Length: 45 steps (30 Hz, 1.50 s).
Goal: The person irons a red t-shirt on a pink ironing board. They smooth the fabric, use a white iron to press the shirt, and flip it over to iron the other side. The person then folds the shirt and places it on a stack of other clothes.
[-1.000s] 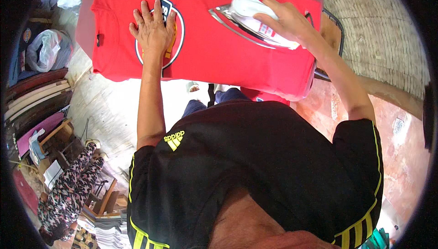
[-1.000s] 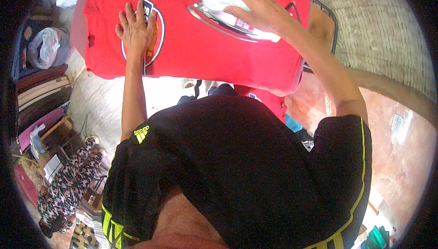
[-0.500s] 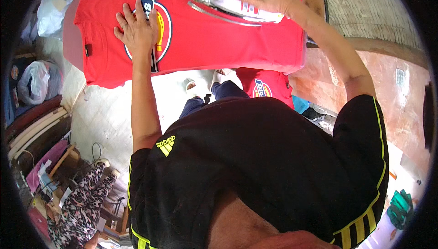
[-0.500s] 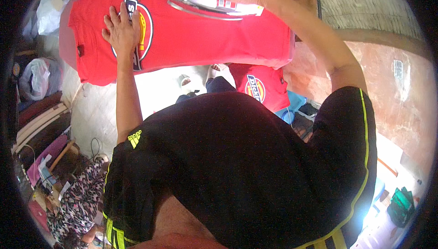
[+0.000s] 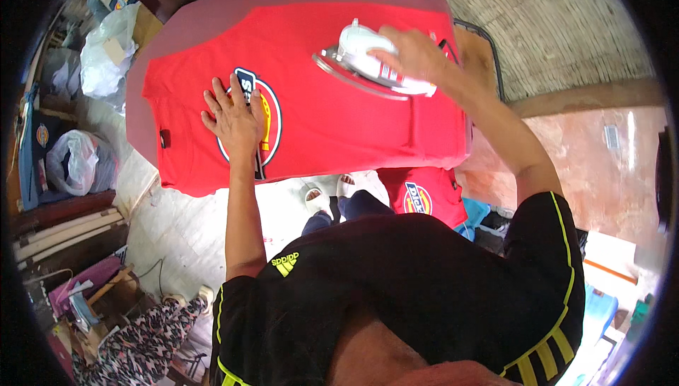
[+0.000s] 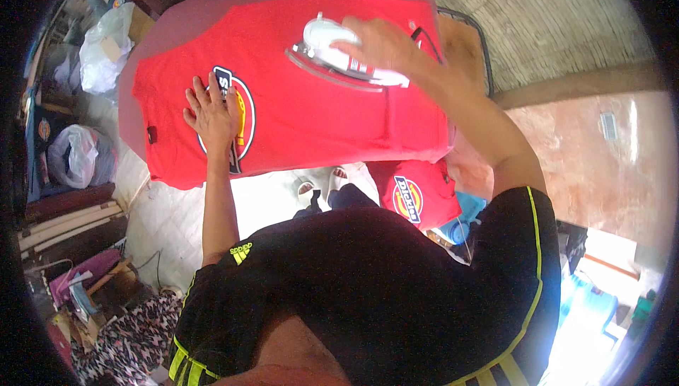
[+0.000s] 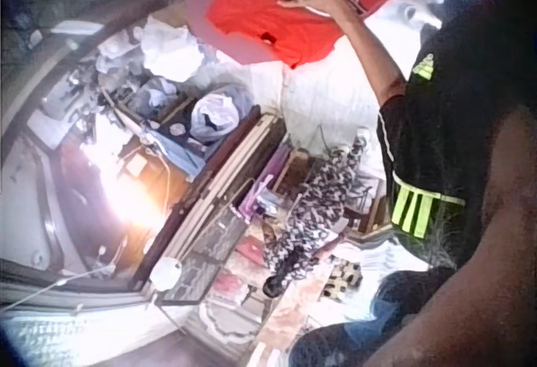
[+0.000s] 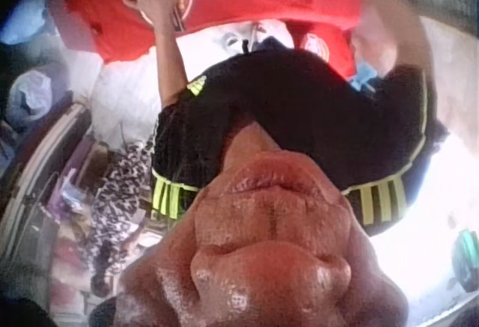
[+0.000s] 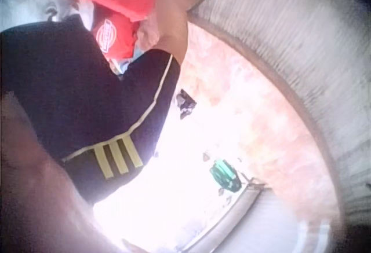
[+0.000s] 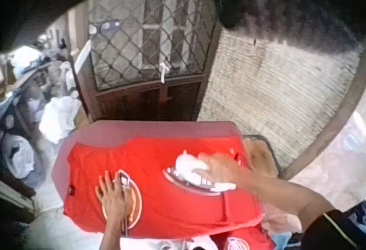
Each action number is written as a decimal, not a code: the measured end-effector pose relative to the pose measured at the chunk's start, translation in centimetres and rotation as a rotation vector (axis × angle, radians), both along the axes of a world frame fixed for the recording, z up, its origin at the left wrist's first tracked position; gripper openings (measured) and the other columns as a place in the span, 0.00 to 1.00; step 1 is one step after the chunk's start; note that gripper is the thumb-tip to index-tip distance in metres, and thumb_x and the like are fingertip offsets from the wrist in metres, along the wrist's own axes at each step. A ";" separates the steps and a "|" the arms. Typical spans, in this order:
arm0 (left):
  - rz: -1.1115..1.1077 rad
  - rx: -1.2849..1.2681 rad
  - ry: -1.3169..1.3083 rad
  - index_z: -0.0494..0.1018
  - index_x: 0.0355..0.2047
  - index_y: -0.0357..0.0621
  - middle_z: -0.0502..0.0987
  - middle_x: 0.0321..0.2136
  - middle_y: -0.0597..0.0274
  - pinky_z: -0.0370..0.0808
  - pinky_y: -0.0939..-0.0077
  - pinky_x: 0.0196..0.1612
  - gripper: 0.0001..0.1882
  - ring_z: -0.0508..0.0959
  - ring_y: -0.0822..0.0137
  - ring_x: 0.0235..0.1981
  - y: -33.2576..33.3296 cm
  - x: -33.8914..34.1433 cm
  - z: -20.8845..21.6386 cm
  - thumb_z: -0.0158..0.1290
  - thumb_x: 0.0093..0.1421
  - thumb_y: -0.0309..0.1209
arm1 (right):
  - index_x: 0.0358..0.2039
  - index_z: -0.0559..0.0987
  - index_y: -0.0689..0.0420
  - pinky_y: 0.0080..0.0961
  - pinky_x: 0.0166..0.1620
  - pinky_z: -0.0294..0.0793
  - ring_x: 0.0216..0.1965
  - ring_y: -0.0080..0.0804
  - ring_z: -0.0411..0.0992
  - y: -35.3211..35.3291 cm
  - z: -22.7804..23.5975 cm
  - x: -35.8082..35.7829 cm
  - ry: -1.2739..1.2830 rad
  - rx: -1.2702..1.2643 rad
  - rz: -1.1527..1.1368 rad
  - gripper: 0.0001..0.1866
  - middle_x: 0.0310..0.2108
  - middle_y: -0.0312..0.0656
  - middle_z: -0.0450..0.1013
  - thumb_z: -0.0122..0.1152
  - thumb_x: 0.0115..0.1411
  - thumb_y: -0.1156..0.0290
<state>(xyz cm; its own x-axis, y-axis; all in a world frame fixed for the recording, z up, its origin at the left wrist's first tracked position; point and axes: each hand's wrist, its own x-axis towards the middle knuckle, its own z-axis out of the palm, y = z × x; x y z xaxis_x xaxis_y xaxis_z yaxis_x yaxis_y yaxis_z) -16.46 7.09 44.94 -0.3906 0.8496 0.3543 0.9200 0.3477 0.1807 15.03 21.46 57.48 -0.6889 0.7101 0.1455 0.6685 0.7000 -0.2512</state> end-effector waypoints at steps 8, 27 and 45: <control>0.016 -0.037 -0.036 0.61 0.67 0.53 0.53 0.70 0.48 0.43 0.37 0.67 0.34 0.50 0.42 0.71 0.0 0.0 0.7 0.37 0.67 0.56 | 0.40 0.78 0.58 0.50 0.35 0.74 0.30 0.60 0.76 10.6 0.8 -6.1 0.134 -0.002 0.016 0.26 0.27 0.58 0.76 0.55 0.64 0.45; -0.477 0.449 -0.428 0.79 0.38 0.42 0.78 0.39 0.53 0.74 0.59 0.45 0.10 0.76 0.51 0.43 10.4 -4.5 3.2 0.60 0.56 0.30 | 0.39 0.77 0.60 0.49 0.36 0.72 0.34 0.63 0.75 6.5 1.4 -7.0 0.107 -0.119 -0.040 0.21 0.29 0.61 0.76 0.60 0.63 0.51; -0.612 0.275 -0.177 0.77 0.34 0.44 0.76 0.36 0.55 0.76 0.57 0.43 0.06 0.77 0.50 0.40 18.6 -3.9 1.7 0.56 0.56 0.28 | 0.38 0.77 0.60 0.46 0.34 0.72 0.32 0.61 0.75 8.0 0.6 -7.3 0.163 -0.170 -0.152 0.23 0.29 0.60 0.76 0.59 0.64 0.49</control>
